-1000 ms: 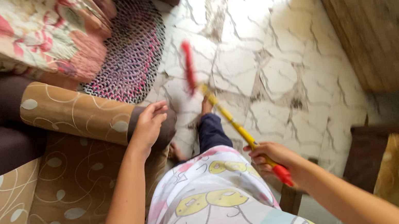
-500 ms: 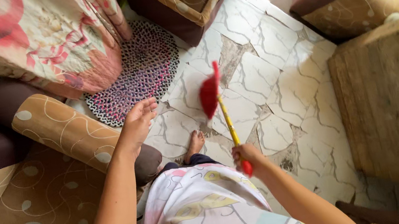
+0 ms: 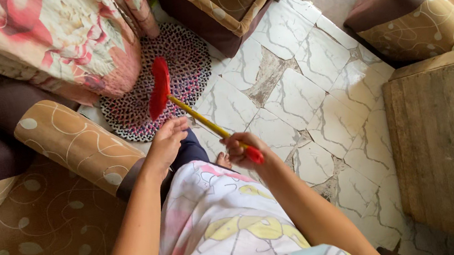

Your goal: The person sweeps the floor with a small hand broom, moving across different rooms and eventually sweeping debris near a wooden enclosure while dogs move around.

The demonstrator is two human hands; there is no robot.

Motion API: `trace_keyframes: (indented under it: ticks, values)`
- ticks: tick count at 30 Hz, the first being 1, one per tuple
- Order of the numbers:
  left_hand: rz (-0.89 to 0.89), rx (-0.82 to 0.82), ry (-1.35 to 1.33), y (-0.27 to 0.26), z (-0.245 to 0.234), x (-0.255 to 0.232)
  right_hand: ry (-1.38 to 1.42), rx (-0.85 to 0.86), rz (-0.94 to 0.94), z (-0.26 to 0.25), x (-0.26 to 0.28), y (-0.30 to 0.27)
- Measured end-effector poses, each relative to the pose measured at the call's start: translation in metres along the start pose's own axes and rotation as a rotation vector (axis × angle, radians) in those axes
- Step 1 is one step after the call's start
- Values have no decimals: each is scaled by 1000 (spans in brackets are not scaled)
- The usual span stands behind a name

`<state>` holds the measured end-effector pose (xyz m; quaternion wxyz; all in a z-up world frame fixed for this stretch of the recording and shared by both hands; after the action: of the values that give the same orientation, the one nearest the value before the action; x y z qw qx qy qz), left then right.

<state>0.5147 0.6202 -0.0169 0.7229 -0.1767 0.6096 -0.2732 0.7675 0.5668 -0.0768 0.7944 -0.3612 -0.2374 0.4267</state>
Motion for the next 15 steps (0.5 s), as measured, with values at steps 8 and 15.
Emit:
trace_keyframes:
  ticks: [8, 15]
  values:
    - [9, 57, 7, 27, 17, -38, -239, -515, -58, -97, 47, -34]
    - [85, 128, 22, 86, 3, -32, -425, -507, 50, 61, 33, -104]
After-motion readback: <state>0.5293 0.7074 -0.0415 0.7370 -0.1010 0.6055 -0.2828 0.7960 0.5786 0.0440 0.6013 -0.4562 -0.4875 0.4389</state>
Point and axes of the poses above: each hand's wrist, its own y-axis towards the middle knuckle, its own z-axis out of the palm, x = y × z, the point moved 3 cm from there along y, towards the middle knuckle, and after that the axes turned 9 degrees about -y, right-handed, at the moved point
